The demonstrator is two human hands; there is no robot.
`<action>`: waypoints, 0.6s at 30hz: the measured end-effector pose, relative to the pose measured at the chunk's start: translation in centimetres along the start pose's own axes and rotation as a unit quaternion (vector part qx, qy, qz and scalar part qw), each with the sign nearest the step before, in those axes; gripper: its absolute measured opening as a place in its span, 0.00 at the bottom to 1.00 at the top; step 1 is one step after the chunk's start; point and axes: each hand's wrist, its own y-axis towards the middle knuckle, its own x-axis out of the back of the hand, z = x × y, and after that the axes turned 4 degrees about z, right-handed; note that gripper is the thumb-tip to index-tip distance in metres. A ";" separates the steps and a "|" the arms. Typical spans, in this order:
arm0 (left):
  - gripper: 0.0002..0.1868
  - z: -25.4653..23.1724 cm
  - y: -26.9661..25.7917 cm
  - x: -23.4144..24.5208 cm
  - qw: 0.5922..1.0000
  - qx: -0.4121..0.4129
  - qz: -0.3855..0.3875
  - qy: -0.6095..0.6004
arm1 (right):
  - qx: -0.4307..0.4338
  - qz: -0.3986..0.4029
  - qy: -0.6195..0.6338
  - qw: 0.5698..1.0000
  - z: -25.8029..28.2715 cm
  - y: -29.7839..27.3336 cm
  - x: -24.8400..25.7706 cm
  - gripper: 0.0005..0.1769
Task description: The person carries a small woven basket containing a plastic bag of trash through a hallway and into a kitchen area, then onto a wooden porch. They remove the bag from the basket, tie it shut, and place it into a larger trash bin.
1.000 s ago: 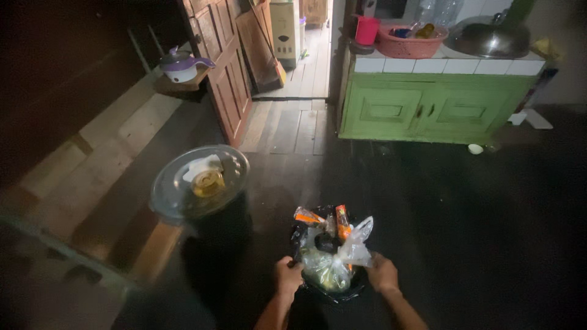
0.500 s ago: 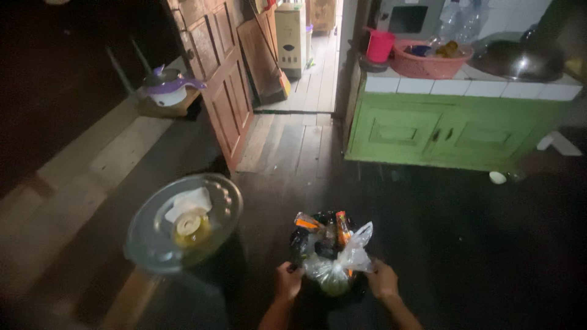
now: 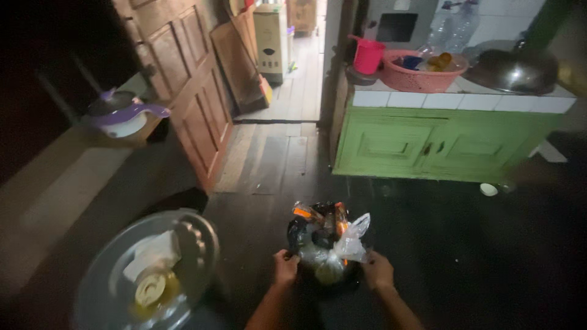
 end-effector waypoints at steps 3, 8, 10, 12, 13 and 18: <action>0.08 -0.4 5.3 0.1 0.991 0.023 0.130 -0.007 | -0.011 -0.016 0.002 1.000 2.1 3.1 -0.4 0.17; 0.09 -3.0 13.1 -0.2 0.986 0.034 0.152 0.049 | -0.020 -0.047 0.034 0.998 5.5 7.7 -2.3 0.16; 0.09 -5.2 15.8 -0.6 0.981 0.080 0.163 0.070 | -0.040 -0.067 0.070 0.995 7.1 9.2 -3.0 0.15; 0.07 -7.1 18.8 0.8 0.968 0.107 0.158 0.166 | -0.022 -0.104 0.072 0.992 9.5 10.8 -5.1 0.16; 0.07 -8.0 20.1 1.5 0.968 0.100 0.165 0.162 | -0.048 -0.106 0.075 0.990 10.4 11.4 -6.1 0.15; 0.07 -11.6 26.2 3.3 0.970 0.019 0.162 0.181 | -0.100 -0.117 0.028 0.988 15.2 14.9 -9.0 0.14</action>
